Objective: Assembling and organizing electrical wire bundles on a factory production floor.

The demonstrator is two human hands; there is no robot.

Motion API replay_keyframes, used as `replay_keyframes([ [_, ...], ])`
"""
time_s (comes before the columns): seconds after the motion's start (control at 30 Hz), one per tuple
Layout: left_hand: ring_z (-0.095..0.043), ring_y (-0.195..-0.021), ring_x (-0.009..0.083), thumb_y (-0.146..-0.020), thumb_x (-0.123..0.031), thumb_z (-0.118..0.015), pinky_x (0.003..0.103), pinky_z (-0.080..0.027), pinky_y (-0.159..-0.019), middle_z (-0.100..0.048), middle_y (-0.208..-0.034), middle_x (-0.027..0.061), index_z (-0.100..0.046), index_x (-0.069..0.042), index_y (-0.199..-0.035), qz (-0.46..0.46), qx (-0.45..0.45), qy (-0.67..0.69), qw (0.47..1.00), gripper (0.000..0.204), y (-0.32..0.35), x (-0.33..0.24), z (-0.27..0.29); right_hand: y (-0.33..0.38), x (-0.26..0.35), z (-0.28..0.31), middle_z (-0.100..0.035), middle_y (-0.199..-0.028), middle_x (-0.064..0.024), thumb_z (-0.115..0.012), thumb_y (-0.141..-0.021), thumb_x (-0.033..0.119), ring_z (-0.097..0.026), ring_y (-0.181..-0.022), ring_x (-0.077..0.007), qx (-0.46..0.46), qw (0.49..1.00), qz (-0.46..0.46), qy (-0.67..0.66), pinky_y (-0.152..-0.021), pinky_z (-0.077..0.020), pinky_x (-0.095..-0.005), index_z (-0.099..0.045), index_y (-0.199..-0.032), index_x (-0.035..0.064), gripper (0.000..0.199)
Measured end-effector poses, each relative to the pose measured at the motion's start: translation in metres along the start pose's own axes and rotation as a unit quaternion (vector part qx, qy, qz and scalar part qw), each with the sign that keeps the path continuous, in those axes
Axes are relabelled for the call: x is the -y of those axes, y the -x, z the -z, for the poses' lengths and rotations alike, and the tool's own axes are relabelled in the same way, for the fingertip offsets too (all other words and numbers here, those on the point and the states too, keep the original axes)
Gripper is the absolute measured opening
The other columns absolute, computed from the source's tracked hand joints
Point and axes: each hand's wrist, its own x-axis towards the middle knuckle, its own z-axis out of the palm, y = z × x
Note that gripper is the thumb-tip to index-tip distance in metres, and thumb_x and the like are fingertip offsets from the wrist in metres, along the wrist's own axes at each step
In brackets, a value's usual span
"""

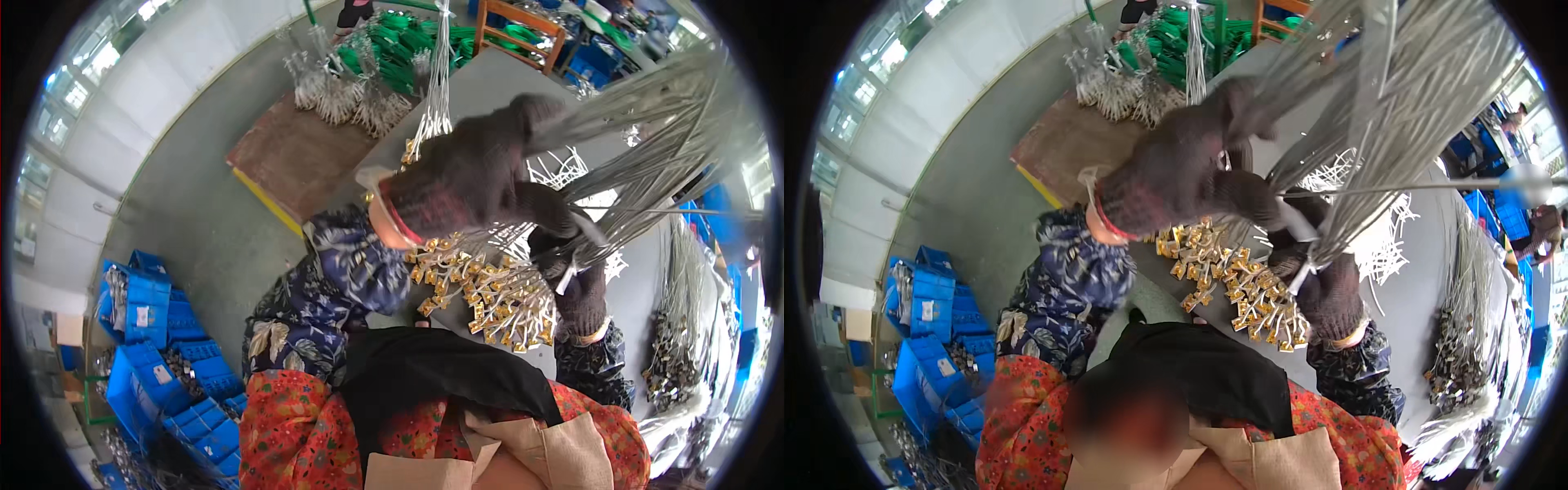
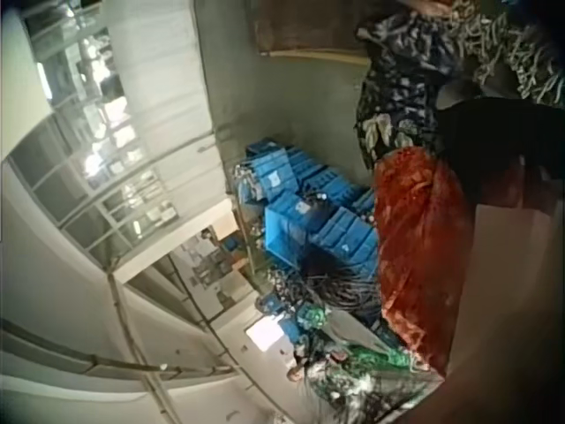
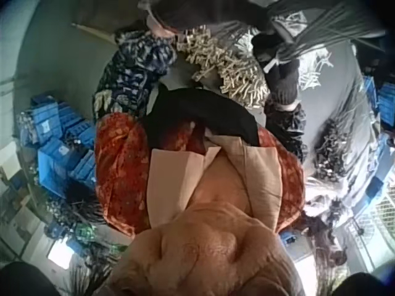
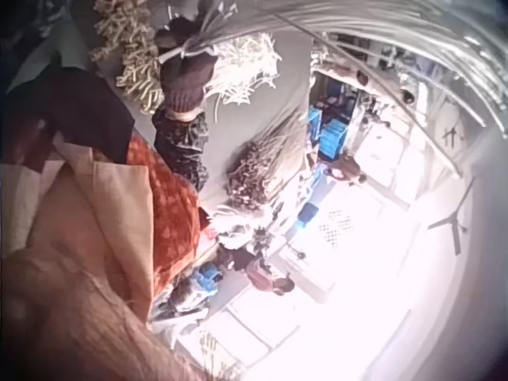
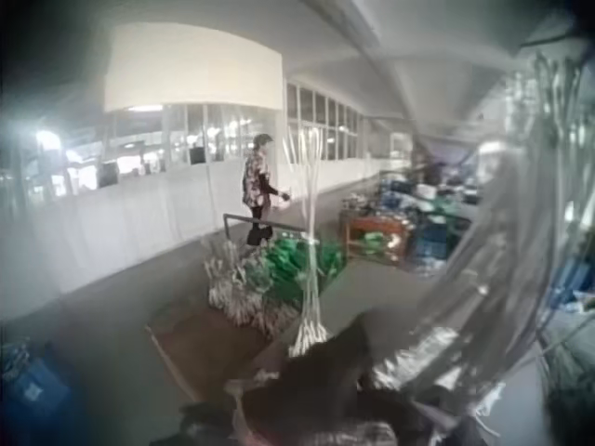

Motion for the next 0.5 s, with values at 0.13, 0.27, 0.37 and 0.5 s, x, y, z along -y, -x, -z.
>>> replay_keyframes([
  [0.13,-0.065,-0.065,0.0215,-0.078,-0.041,-0.075,0.034,-0.051,-0.06,-0.063,-0.072,0.011,-0.054,0.001,-0.113,0.033,0.002,-0.083,0.996,0.058,0.014,-0.006,0.006,-0.019,0.015,-0.035,-0.069,-0.085,-0.0125,-0.061,-0.088,0.009,-0.068,-0.078,-0.0208,-0.005,0.986,-0.011,0.164,-0.068,-0.0527,-0.0326,-0.065,-0.098,-0.001,0.015],
  [0.27,-0.068,-0.077,0.0203,-0.083,-0.03,-0.07,0.033,-0.053,-0.069,-0.069,-0.088,0.0127,-0.058,0.0,-0.111,0.064,-0.018,0.133,0.989,0.043,-0.006,-0.008,0.037,-0.058,0.027,-0.059,-0.067,-0.078,-0.0099,-0.075,-0.082,0.027,-0.066,-0.072,-0.0179,-0.038,0.999,-0.012,0.031,-0.064,-0.0516,-0.0315,-0.064,-0.097,0.0,0.033],
  [0.37,-0.067,-0.082,0.0181,-0.086,-0.024,-0.067,0.032,-0.053,-0.072,-0.069,-0.089,0.0103,-0.06,0.001,-0.109,0.014,-0.059,0.087,0.994,0.034,-0.013,0.001,0.067,-0.083,0.032,-0.077,-0.063,-0.096,-0.0112,-0.065,-0.087,0.006,-0.063,-0.082,-0.0165,-0.027,0.991,0.008,0.132,-0.069,-0.0536,-0.0304,-0.057,-0.107,-0.0017,0.023],
  [0.5,-0.065,-0.079,0.0159,-0.082,-0.023,-0.072,0.029,-0.052,-0.072,-0.068,-0.09,0.0087,-0.061,0.0,-0.108,0.069,-0.082,0.091,0.99,0.037,-0.002,0.035,0.075,-0.113,0.025,-0.085,-0.065,-0.093,-0.0094,-0.078,-0.078,0.023,-0.063,-0.083,-0.0171,0.048,0.993,-0.049,0.1,-0.073,-0.0515,-0.0313,-0.06,-0.11,0.0024,0.042],
])
